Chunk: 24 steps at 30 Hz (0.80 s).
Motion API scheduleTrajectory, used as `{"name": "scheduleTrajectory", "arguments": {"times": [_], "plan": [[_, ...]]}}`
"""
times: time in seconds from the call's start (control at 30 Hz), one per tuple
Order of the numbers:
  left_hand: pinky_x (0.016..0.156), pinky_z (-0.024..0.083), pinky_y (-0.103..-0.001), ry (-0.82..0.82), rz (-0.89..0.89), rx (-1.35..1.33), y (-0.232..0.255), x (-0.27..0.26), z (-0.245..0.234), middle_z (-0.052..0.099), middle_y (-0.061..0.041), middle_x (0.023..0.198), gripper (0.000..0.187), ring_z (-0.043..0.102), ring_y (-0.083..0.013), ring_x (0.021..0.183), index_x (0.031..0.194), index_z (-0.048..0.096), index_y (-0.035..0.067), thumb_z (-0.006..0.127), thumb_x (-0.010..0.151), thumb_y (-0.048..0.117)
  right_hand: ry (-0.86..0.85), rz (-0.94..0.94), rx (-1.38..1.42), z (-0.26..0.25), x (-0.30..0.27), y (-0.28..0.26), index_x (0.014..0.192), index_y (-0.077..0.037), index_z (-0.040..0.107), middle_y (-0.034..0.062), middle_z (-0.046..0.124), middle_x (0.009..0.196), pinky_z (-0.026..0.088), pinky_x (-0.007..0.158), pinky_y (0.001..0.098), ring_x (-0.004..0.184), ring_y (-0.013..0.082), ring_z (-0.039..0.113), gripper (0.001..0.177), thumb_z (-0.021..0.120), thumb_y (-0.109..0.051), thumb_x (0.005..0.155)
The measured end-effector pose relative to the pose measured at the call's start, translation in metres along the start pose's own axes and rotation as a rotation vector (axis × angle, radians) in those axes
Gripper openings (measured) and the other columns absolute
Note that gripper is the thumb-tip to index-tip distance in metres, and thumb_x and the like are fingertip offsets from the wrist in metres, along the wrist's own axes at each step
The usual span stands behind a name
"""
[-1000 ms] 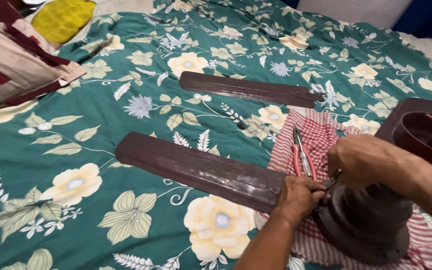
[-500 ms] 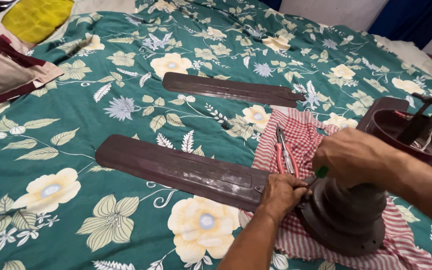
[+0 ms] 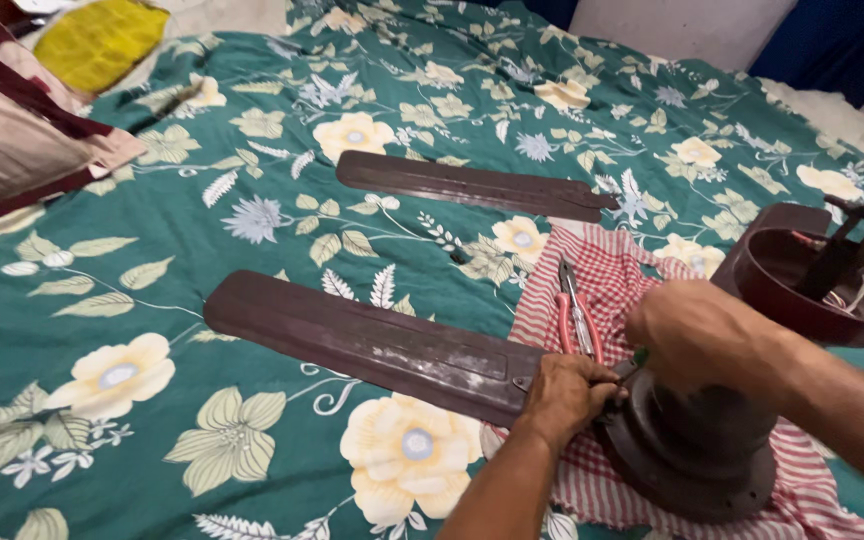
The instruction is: The person attaches a fan blade to the fan motor housing using a screwdriver and pliers. They tighten the screws to secure the blade in place.
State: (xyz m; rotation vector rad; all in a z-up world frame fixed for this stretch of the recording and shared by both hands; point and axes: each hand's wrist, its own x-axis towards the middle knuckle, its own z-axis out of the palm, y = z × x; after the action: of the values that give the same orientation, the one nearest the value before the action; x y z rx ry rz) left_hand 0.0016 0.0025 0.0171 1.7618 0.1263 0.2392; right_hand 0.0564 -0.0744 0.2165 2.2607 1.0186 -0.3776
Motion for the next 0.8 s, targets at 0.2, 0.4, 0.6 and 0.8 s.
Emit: {"name": "scheduleTrajectory", "arguments": {"times": [0.2,0.4,0.6,0.8], "plan": [[0.081,0.060,-0.034,0.003,0.010,0.009,0.004,-0.003,-0.002,0.078,-0.013,0.092,0.023,0.077,-0.0230,0.083,0.103,0.081,0.011,0.084,0.081,0.019,0.166,-0.279,-0.110,0.013,-0.002,0.017,0.097,-0.014,0.077,0.0132,0.073,0.078,0.059,0.061,0.0396,0.071,0.0271,0.075,0.019,0.063,-0.008,0.084],[0.082,0.061,-0.033,0.017,0.039,0.013,-0.002,-0.001,0.000,0.078,-0.013,0.092,0.023,0.077,-0.0232,0.084,0.102,0.081,0.011,0.085,0.080,0.019,0.201,-0.185,0.027,0.012,0.010,0.016,0.082,-0.015,0.080,0.0144,0.073,0.076,0.060,0.067,0.0440,0.074,0.0311,0.074,0.017,0.070,-0.010,0.069],[0.082,0.061,-0.033,0.029,0.102,-0.007,-0.011,0.000,0.005,0.077,-0.012,0.092,0.023,0.077,-0.0228,0.084,0.102,0.081,0.012,0.085,0.081,0.020,0.056,0.017,0.038,0.004,0.004,0.004,0.085,-0.011,0.079,0.0142,0.073,0.079,0.061,0.075,0.0432,0.080,0.0317,0.073,0.014,0.074,-0.014,0.072],[0.082,0.061,-0.033,0.009,0.080,-0.018,-0.017,0.003,0.008,0.078,-0.012,0.093,0.025,0.077,-0.0225,0.084,0.103,0.081,0.013,0.086,0.081,0.023,0.049,-0.267,-0.099,0.008,-0.001,0.015,0.114,-0.022,0.076,0.0108,0.075,0.088,0.062,0.065,0.0376,0.074,0.0242,0.075,0.036,0.065,-0.007,0.083]]}}
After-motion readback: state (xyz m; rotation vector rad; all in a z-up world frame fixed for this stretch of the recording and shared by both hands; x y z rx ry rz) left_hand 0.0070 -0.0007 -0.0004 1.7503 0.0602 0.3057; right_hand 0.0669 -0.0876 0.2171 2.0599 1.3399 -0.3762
